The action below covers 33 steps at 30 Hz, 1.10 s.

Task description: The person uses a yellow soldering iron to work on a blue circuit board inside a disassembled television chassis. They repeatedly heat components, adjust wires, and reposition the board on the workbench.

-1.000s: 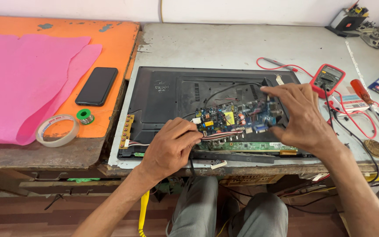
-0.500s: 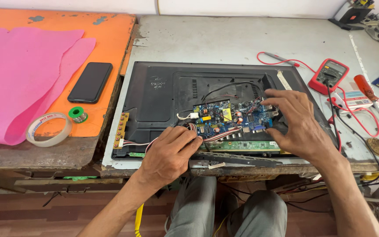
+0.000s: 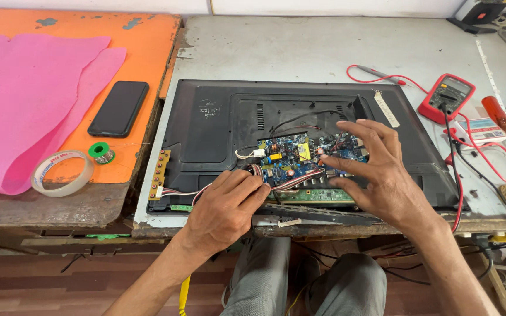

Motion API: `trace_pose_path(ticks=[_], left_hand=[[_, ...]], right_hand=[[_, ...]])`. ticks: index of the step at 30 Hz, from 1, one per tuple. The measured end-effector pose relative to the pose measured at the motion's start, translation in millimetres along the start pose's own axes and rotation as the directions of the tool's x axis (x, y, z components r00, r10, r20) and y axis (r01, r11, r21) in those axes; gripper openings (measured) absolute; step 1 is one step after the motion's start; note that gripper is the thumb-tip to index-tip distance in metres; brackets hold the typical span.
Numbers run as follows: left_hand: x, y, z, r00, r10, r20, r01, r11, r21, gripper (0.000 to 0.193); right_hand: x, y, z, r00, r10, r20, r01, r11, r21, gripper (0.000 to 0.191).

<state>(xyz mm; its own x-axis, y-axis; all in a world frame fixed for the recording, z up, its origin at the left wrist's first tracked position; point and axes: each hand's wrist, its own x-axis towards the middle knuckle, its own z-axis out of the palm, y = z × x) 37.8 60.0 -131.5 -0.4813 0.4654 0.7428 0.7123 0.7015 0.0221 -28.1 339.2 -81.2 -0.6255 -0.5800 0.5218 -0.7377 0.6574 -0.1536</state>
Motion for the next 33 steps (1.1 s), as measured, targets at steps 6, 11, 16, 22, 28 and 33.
trace_pose_path(ticks=[6, 11, 16, 22, 28, 33], left_hand=[[0, -1, 1, 1.0, 0.004, 0.006, -0.004, 1.0, 0.0, 0.026], [-2, -2, 4, 1.0, 0.008, 0.01, -0.008, 1.0, 0.007, 0.024], [-3, -4, 4, 1.0, 0.021, 0.012, -0.021, 1.0, 0.005, 0.027], [-2, -5, 4, 0.999, 0.027, 0.024, -0.028, 1.0, 0.012, 0.028], [-3, -4, 4, 0.999, 0.02, 0.035, -0.021, 0.999, 0.026, 0.028], [-3, -3, 4, 0.999, 0.005, 0.044, -0.006, 1.0, 0.021, 0.027]], right_hand=[[-2, 1, 3, 0.999, 0.029, -0.024, -0.028, 0.998, 0.051, 0.033], [-2, 5, 7, 0.998, -0.025, -0.051, 0.025, 1.0, -0.005, 0.032], [-2, 5, 9, 0.997, -0.054, -0.062, 0.053, 0.998, -0.013, 0.029], [3, 8, 5, 0.999, -0.026, -0.04, 0.028, 0.998, 0.056, 0.025], [11, 10, 10, 0.999, -0.031, -0.041, 0.034, 0.996, 0.078, 0.023], [19, 12, 16, 0.999, 0.009, -0.034, -0.006, 0.995, 0.101, 0.018]])
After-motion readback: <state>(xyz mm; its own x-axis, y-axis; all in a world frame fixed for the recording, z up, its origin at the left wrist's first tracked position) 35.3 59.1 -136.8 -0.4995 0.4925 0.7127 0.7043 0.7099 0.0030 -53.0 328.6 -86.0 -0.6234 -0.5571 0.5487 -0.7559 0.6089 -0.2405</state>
